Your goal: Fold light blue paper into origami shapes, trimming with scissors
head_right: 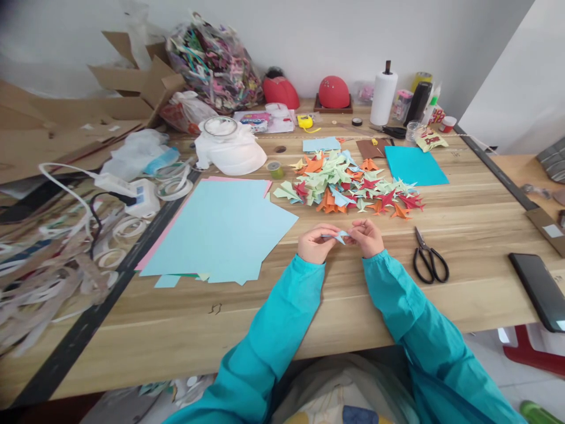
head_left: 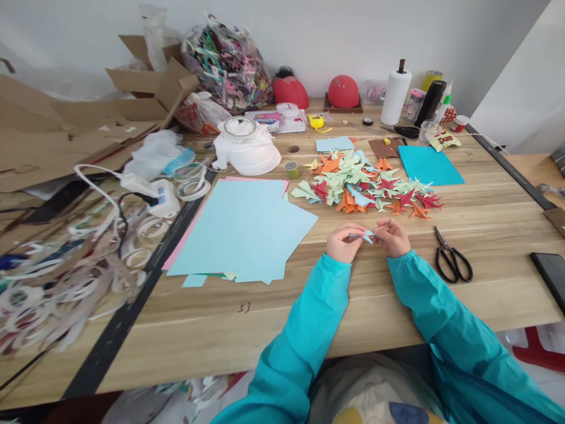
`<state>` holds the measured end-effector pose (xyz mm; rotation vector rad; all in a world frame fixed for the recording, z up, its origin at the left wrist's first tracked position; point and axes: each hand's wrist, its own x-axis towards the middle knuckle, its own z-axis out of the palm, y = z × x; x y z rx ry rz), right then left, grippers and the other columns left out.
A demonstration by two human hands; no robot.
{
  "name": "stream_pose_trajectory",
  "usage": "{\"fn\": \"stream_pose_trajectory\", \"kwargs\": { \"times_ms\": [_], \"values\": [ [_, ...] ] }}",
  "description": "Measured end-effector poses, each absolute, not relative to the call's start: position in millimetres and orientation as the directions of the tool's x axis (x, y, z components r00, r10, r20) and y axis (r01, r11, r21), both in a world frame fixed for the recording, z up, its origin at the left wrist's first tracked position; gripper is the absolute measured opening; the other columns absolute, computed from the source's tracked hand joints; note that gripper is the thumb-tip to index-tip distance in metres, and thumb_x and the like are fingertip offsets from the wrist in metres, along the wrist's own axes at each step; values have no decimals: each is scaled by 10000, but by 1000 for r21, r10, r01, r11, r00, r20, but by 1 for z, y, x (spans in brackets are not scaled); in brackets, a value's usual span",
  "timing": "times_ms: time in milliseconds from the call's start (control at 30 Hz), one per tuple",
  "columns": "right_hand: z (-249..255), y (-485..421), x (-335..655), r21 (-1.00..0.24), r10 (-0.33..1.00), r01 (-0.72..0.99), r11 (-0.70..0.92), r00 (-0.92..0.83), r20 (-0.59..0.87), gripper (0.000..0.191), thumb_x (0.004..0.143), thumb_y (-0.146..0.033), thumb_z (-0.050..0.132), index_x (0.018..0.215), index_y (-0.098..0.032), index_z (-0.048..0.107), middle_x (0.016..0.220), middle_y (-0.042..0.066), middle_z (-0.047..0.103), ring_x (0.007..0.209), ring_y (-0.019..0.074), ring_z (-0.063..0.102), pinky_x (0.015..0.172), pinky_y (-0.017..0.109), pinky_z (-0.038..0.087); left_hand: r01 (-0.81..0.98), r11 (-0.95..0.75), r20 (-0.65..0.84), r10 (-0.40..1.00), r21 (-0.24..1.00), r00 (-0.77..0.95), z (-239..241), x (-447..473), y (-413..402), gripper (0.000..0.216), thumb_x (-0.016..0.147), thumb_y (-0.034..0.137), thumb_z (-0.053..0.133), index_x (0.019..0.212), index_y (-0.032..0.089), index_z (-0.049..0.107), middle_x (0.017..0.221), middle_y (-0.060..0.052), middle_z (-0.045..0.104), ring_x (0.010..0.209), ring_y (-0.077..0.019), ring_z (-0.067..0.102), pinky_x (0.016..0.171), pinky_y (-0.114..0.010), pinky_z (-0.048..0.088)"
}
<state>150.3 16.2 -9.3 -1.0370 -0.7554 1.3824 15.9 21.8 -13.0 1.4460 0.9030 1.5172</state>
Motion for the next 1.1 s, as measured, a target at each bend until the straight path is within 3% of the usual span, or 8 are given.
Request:
{"fn": "stream_pose_trajectory", "kwargs": {
  "times_ms": [433, 600, 733, 1100],
  "values": [
    [-6, 12, 152, -960, 997, -278, -30, 65, -50, 324, 616, -393, 685, 830, -213, 522, 620, -26, 625, 529, 115, 582, 479, 235, 450, -108, -379, 378, 925, 919, -23, -11, 15, 22, 87, 576, 82, 642, 593, 167, 649, 725, -50, 641, 701, -147, 602, 641, -275, 504],
    [1, 10, 155, -966, 951, -5, 258, 176, 254, 195, 682, -353, 643, 832, -232, 616, 851, 33, 611, 762, 153, 573, 582, 264, 476, -158, -272, 269, 962, 949, -38, -12, 12, 26, 88, 541, 188, 710, 590, 153, 645, 730, -53, 641, 702, -155, 607, 611, -277, 517],
    [-1, 10, 159, -883, 889, 199, 424, 90, 448, 113, 677, -296, 662, 782, -253, 666, 921, 56, 577, 910, 200, 542, 663, 312, 494, -181, -234, 236, 972, 955, -16, -13, 10, 27, 123, 519, 194, 725, 608, 150, 652, 737, -51, 640, 705, -156, 606, 620, -281, 522],
    [-7, 14, 161, -799, 870, 379, 466, -34, 491, 100, 701, -276, 645, 792, -240, 663, 907, 63, 578, 885, 191, 552, 701, 335, 504, -179, -250, 254, 967, 951, -4, -12, 11, 26, 134, 519, 210, 730, 608, 149, 651, 715, -46, 633, 695, -144, 599, 615, -262, 512]
  ]
}}
